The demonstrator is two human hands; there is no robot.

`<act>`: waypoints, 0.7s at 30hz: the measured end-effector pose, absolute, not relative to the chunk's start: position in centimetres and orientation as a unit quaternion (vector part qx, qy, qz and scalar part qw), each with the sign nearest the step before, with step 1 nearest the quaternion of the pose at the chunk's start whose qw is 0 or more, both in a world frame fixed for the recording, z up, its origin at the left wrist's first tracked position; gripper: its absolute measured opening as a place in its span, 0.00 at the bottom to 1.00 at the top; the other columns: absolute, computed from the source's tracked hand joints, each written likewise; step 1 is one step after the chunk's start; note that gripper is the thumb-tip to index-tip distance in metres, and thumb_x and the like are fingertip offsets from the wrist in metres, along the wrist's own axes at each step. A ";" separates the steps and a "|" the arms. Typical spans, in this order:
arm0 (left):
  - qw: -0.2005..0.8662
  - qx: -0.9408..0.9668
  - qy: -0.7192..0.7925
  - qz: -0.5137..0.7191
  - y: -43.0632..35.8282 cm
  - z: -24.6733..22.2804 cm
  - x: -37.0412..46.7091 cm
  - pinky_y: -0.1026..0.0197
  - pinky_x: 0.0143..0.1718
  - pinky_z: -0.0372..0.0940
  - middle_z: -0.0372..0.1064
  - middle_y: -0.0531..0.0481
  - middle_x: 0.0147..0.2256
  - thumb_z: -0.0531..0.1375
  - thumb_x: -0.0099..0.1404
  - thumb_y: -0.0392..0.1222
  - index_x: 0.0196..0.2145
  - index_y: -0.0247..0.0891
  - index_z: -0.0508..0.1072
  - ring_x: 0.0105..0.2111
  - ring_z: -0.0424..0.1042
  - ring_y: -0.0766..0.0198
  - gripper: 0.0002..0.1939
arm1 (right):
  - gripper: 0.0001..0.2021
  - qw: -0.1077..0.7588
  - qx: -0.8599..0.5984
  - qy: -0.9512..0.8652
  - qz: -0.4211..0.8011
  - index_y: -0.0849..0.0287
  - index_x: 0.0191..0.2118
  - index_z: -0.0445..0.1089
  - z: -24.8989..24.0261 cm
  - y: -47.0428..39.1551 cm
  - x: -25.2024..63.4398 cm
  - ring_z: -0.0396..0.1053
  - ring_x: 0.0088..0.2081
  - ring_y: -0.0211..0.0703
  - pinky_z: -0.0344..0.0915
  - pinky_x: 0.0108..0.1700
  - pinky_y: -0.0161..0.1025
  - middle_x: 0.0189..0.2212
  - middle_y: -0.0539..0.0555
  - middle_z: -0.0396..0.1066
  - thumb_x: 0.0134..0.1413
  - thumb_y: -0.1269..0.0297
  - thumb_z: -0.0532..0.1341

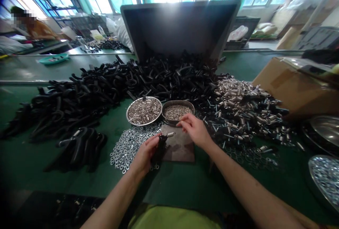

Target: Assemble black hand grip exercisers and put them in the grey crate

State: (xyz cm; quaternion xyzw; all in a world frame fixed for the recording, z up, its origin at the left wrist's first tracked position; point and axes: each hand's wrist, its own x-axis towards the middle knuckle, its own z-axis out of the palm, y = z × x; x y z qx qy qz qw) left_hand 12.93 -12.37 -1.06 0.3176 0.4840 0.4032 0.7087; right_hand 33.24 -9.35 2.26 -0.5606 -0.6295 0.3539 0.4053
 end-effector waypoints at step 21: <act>0.824 0.192 0.375 0.379 -13.7 -0.4 14.1 0.64 0.33 0.66 0.74 0.46 0.33 0.64 0.54 0.49 0.45 0.35 0.72 0.30 0.72 0.64 0.23 | 0.01 0.419 -0.547 -0.646 0.330 0.57 0.31 0.66 -0.3 -13.4 31.1 0.67 0.32 0.40 0.64 0.34 0.37 0.29 0.49 0.68 0.50 0.68 0.59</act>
